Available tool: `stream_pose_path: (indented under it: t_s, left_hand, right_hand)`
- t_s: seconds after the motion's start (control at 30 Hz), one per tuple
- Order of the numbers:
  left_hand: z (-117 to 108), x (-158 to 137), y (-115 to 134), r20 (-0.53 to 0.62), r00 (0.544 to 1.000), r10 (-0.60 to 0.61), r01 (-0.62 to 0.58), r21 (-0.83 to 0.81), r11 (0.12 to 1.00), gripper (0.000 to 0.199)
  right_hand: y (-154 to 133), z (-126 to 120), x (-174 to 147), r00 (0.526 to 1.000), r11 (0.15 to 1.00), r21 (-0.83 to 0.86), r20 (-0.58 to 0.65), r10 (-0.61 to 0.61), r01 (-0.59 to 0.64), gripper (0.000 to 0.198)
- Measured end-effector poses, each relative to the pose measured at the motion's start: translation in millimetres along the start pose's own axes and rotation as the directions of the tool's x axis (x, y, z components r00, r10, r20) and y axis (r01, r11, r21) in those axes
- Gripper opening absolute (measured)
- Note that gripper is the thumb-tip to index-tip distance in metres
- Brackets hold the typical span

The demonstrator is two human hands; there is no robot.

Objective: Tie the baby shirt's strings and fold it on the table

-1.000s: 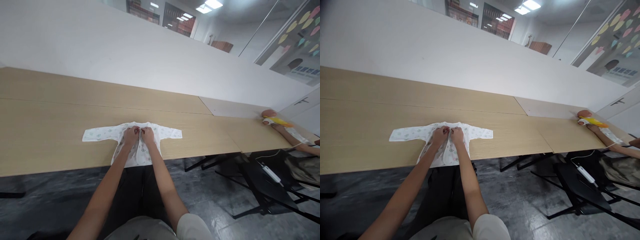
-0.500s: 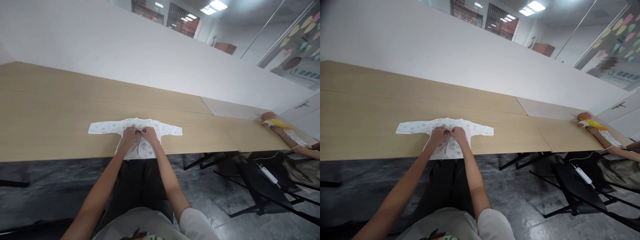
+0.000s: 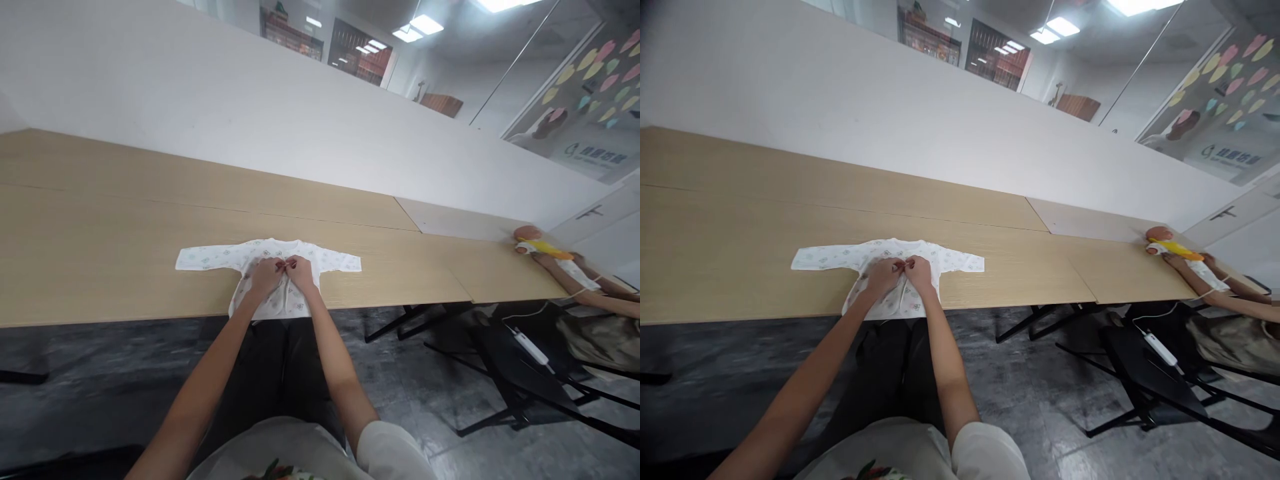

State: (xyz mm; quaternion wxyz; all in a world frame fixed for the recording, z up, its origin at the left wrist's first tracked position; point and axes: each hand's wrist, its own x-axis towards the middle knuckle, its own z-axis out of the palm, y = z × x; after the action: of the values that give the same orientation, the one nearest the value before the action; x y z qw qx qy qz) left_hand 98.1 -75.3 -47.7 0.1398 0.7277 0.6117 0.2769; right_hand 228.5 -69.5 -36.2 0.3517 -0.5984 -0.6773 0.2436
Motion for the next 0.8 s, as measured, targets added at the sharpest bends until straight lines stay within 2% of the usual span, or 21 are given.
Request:
stream_pose_path:
  t_s: [0.1,0.23,0.33,0.5,0.8]
  left_hand:
    - [1.1,0.4,0.9,-0.011,1.0,0.01,-0.01,0.045,0.999,0.027]
    - [1.4,4.5,0.4,-0.014,1.0,0.019,-0.018,0.069,0.997,0.024]
    - [0.2,6.9,-0.7,0.005,1.0,0.025,-0.024,-0.018,1.0,0.022]
    - [-3.6,6.8,-1.1,0.022,0.999,-0.046,0.05,-0.231,0.972,0.024]
    - [1.3,5.5,-1.7,0.001,0.996,-0.089,0.086,-0.248,0.965,0.03]
  right_hand:
    - [7.3,3.6,-0.1,0.999,0.992,0.12,-0.019,0.029,-0.026,0.025]
    - [12.3,5.8,-1.2,0.997,0.983,0.18,-0.06,0.051,-0.039,0.026]
    - [13.3,5.8,-3.0,0.994,0.98,0.195,-0.09,0.056,-0.038,0.026]
    - [11.4,4.1,-6.0,0.994,0.972,0.236,-0.098,0.046,-0.022,0.022]
    - [10.5,4.9,-6.9,0.997,0.932,0.361,-0.059,0.04,-0.016,0.023]
